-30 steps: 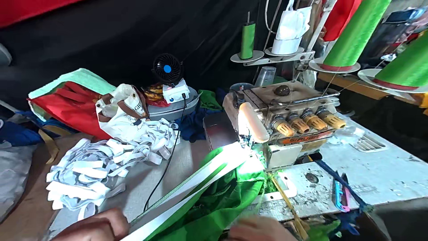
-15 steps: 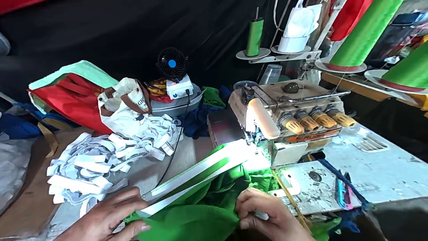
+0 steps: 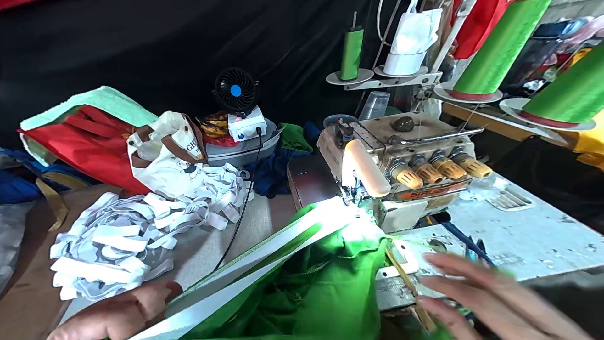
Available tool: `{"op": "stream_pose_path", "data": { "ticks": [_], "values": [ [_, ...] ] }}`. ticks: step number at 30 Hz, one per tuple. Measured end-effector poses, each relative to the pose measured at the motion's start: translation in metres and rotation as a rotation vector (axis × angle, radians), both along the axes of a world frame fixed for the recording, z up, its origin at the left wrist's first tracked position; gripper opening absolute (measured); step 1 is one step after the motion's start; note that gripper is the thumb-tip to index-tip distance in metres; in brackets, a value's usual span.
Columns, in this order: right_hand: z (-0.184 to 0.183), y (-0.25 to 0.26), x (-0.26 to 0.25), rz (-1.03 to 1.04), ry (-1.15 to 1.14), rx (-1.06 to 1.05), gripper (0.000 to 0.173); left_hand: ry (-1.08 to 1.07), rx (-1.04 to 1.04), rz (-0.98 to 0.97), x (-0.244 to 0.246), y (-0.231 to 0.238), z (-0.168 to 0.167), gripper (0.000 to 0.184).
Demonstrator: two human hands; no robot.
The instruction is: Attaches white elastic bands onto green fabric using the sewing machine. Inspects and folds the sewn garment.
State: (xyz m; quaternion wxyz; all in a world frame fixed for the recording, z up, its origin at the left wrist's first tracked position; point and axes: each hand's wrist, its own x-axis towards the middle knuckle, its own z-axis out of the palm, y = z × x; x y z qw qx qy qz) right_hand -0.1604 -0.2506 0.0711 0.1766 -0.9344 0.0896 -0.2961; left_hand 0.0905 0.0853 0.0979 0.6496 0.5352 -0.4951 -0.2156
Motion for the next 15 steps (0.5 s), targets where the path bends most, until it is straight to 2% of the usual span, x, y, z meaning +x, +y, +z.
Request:
{"op": "stream_pose_path", "data": {
  "ticks": [2,4,6,9,15],
  "values": [
    [0.006,-0.003,0.003,0.064,-0.170,-0.059,0.019,0.022,-0.032,0.009,-0.004,-0.004,0.000,0.018],
    [0.001,0.007,0.019,0.268,-0.236,-0.011,0.013,0.037,-0.072,0.015,-0.008,-0.008,0.000,0.018],
    [-0.016,0.022,0.041,0.446,-0.247,-0.003,0.015,0.050,-0.102,0.006,-0.009,-0.009,0.001,0.018],
    [-0.039,0.030,0.070,0.452,-0.269,-0.092,0.011,0.049,-0.111,0.010,-0.009,-0.009,0.003,0.018],
    [-0.035,0.025,0.074,0.603,-0.275,0.287,0.015,0.049,-0.088,0.005,-0.009,-0.009,0.000,0.018]
  ]
}}
